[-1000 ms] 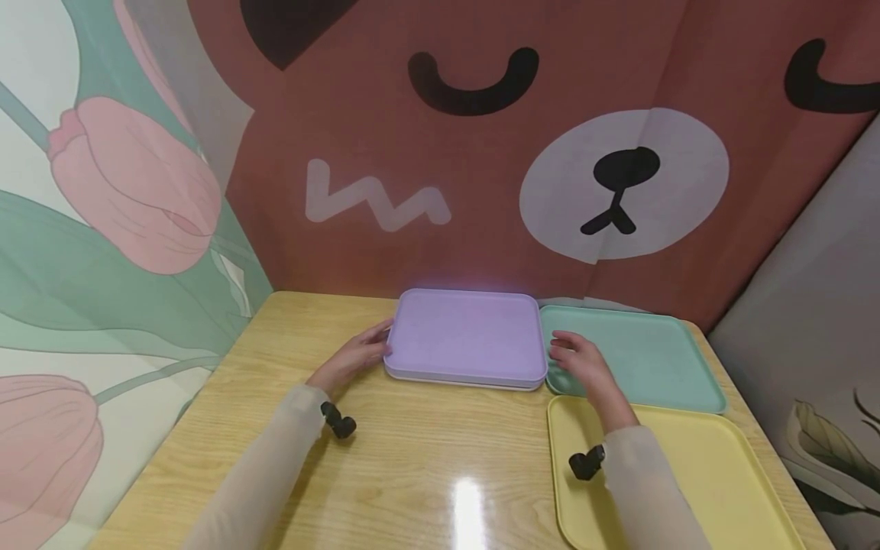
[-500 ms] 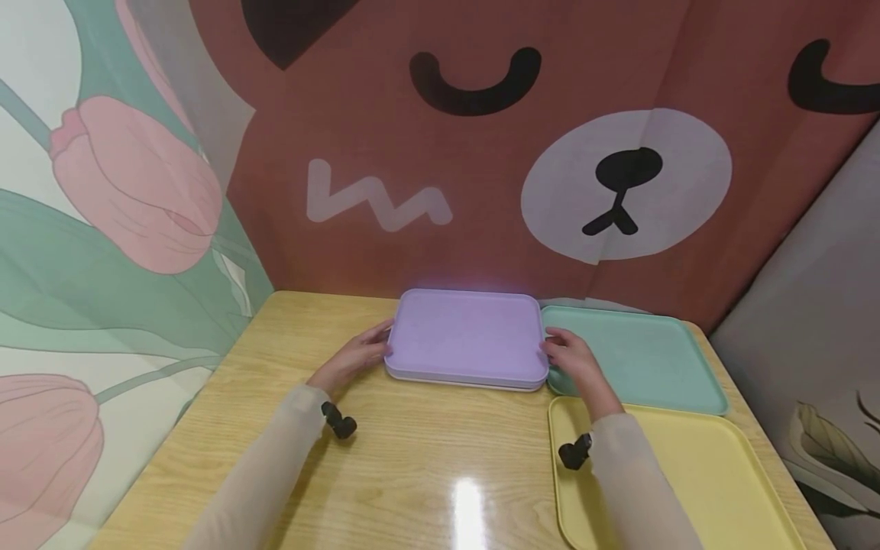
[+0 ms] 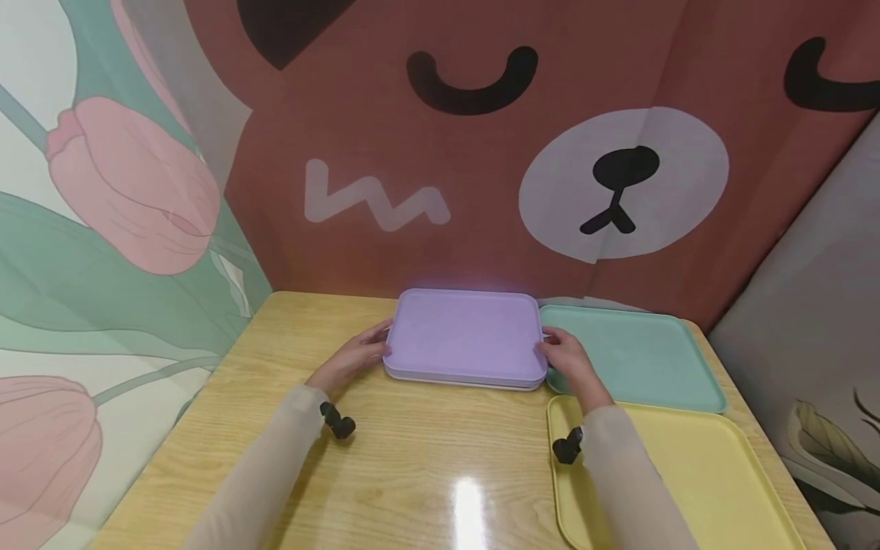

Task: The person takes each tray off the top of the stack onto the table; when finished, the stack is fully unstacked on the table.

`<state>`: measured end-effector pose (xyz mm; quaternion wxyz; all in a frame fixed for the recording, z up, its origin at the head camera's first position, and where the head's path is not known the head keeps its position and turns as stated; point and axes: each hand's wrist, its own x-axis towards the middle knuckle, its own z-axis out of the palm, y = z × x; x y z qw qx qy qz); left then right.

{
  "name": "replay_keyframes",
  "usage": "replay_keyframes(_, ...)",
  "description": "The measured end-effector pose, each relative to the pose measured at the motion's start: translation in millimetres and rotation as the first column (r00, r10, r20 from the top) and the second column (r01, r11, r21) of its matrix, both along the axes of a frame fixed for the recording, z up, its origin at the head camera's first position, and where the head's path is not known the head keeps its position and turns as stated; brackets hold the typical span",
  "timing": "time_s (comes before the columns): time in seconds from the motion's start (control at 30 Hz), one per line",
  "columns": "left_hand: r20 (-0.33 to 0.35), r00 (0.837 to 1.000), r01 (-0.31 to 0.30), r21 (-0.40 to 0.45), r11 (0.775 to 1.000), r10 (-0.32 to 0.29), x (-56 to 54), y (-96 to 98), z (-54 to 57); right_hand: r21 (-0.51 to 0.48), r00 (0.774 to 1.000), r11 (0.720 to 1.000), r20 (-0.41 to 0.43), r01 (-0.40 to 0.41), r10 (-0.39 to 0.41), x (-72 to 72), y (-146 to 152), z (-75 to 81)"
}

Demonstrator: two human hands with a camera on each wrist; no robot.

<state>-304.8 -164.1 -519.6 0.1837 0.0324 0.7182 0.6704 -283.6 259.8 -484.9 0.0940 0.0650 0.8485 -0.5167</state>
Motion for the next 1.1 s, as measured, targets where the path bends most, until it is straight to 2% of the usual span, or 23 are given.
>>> replay_keyframes(0.2, -0.008, 1.0, 0.014, -0.002, 1.0, -0.014, -1.6, -0.8, -0.9, 0.032, 1.0, 0.999, 0.018, 0.02, -0.02, -1.8, -2.2, -2.3)
replay_keyframes(0.43, 0.027, 1.0, -0.009, 0.0, 1.0, 0.009, -4.3, 0.1, -1.1, 0.051, 0.998, 0.998, 0.047, 0.038, -0.041, -2.0, -4.1, 1.9)
replay_keyframes(0.63, 0.026, 1.0, -0.012, 0.021, 1.0, 0.012, -3.1, 1.1, -0.6, 0.067, 0.999, 0.997, 0.023, 0.045, -0.047, -1.0, -4.6, 2.2)
replay_keyframes(0.83, 0.01, 1.0, -0.013, 0.014, 1.0, 0.013, -1.2, 0.8, -0.3, 0.022, 0.998, 0.997, 0.011, 0.068, -0.068, 0.2, -5.0, 4.7)
replay_keyframes(1.1, -0.002, 1.0, 0.001, 0.021, 1.0, -0.001, -1.8, 0.1, -1.5, -0.067, 0.996, 0.994, 0.0, 0.091, -0.091, 2.2, -5.0, 15.4)
